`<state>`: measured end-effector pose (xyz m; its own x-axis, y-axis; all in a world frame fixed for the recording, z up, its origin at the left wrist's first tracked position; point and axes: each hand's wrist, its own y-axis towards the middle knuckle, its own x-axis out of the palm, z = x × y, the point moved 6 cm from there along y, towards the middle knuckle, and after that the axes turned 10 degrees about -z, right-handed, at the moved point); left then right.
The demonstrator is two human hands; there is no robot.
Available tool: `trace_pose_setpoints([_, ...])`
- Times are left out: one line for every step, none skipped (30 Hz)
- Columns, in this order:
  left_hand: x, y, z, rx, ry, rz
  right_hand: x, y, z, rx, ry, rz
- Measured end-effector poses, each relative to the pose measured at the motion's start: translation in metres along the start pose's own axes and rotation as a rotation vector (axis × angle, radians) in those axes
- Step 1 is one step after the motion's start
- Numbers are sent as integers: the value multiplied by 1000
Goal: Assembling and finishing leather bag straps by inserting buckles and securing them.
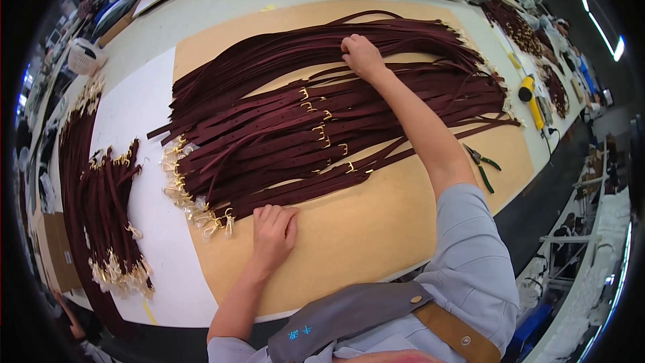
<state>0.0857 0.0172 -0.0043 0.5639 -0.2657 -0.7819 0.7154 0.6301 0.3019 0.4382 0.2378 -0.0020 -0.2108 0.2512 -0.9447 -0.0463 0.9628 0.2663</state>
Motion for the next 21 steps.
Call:
trace_pose_setpoints([1,1,0,-10,-2,8,-2,-3,1,-10,-5,48])
trace_pose_setpoints([1,3,-1,-23,-3,17,-2,-6,2,-20,-23,44])
trace_pose_setpoints([2,6,-1,-3,2,12,-1,-10,4,-21,-46,11])
trace_pose_setpoints([2,5,0,-4,1,18,-1,-13,6,-23,-60,16])
trace_pose_setpoints([3,6,0,-7,0,26,-1,-14,7,-28,-73,21])
trace_pose_setpoints([3,7,0,0,5,24,-2,-14,10,-24,-72,29])
trace_pose_setpoints([3,6,0,-1,0,26,-1,-14,11,-13,-88,29])
trace_pose_setpoints([2,4,0,-1,-5,29,-1,-14,12,-2,-103,30])
trace_pose_setpoints([2,4,0,-2,2,30,-2,-16,13,-5,-99,34])
trace_pose_setpoints([3,4,1,-5,-6,26,-1,-19,17,27,-110,12])
trace_pose_setpoints([3,4,1,-7,-14,22,-1,-20,22,58,-121,-11])
trace_pose_setpoints([2,4,1,-7,-8,25,-2,-20,21,24,-152,13])
trace_pose_setpoints([2,3,1,-5,-8,26,-3,-21,21,22,-150,18])
trace_pose_setpoints([1,3,1,-2,-9,27,-4,-22,20,2,-113,13])
trace_pose_setpoints([1,3,1,-1,-4,30,-5,-23,20,-19,-76,7])
trace_pose_setpoints([0,2,1,-4,-6,26,-7,-24,24,-20,-75,12])
trace_pose_setpoints([0,1,1,-7,-8,23,-7,-24,29,-16,-99,-32])
trace_pose_setpoints([0,1,2,-7,-3,26,-7,-24,35,-12,-122,-77])
trace_pose_setpoints([0,1,1,-10,-9,26,-7,-23,41,34,-123,-140])
trace_pose_setpoints([0,1,1,-14,-15,26,-8,-23,45,50,-114,-165])
trace_pose_setpoints([0,1,0,-17,-9,31,-8,-23,48,66,-104,-190])
